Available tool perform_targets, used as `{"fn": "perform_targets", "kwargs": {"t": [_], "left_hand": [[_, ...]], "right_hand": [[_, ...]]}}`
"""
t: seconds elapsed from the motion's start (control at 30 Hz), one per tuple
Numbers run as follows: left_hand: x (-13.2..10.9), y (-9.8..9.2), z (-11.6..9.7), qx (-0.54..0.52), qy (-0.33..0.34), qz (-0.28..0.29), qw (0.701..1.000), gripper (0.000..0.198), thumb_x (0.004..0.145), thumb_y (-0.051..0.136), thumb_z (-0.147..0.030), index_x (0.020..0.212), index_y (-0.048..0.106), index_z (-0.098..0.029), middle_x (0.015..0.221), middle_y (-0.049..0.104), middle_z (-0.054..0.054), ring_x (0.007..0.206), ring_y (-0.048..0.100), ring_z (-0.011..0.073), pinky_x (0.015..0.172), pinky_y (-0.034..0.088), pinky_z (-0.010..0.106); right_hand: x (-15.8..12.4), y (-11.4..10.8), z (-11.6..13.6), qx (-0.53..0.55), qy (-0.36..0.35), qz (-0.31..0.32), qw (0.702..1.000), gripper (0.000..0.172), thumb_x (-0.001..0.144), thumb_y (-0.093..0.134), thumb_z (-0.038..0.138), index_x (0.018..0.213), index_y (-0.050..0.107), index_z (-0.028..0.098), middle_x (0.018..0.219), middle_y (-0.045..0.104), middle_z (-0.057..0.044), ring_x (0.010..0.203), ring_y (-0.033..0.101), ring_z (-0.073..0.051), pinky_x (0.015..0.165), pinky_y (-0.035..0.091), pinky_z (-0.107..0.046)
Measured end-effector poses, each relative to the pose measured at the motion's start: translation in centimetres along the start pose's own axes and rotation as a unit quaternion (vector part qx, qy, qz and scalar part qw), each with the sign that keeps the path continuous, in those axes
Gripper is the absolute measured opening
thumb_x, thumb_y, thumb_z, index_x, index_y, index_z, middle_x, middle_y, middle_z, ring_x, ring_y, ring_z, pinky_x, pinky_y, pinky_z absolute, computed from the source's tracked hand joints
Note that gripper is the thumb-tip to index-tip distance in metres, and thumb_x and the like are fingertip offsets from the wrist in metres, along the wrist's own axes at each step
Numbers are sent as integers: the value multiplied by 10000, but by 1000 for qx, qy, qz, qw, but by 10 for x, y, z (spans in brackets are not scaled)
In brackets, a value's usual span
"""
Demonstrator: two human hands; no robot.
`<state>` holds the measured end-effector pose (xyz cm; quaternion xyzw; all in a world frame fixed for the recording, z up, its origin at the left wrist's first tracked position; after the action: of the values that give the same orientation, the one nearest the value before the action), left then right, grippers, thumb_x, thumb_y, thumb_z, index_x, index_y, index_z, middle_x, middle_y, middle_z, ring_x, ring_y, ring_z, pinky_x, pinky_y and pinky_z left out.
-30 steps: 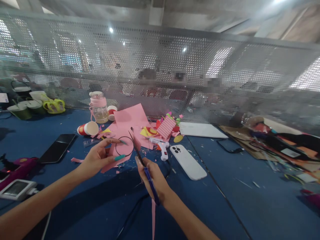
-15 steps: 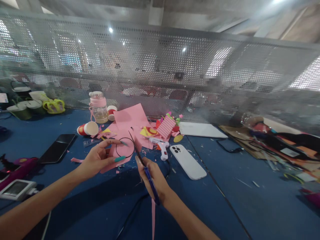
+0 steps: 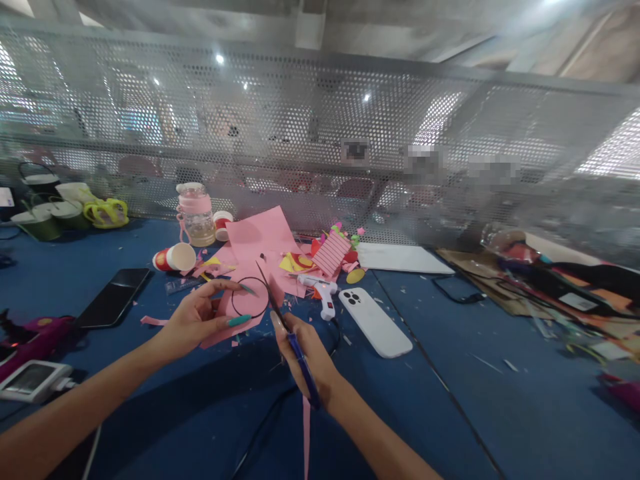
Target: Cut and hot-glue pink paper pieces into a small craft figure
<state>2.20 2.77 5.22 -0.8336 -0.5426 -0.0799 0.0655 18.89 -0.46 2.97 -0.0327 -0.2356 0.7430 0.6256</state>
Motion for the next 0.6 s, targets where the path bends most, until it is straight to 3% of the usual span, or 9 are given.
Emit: {"fn": "perform_targets", "kwargs": {"t": [0.13,0.37,0.6], "left_hand": [[0,-1,1,-14,-11,1,1000,373,643,638,-167,1004,547,-168,1032,584,68,698,576,106,604,488,221],[3,0,-3,-24,21,-5,999,337,658,648,-204,982,558,-171,1074,575,70,913,577,161,828,482,305],[2,0,-4,-7,31,6,999,322,672,641,-208,983,562,-180,1086,576,70,977,559,175,867,458,326]], "right_hand": [[1,0,-4,0,9,16,1000,514,752,269,694,637,397,209,521,381,36,451,388,-95,379,312,-214],[1,1,-1,-13,12,19,1000,473,793,261,641,631,374,211,531,367,39,453,373,-93,396,310,-216],[0,0,-3,-25,-16,14,999,464,820,247,606,626,378,206,533,388,33,463,397,-94,441,338,-228]]}}
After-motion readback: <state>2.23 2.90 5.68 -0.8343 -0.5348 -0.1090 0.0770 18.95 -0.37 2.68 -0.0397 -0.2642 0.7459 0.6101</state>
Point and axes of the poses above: each hand's wrist, its own x-axis towards the middle knuckle, its own y-axis out of the palm, z = x × y, the point moved 4 cm from there along x, towards the middle knuckle
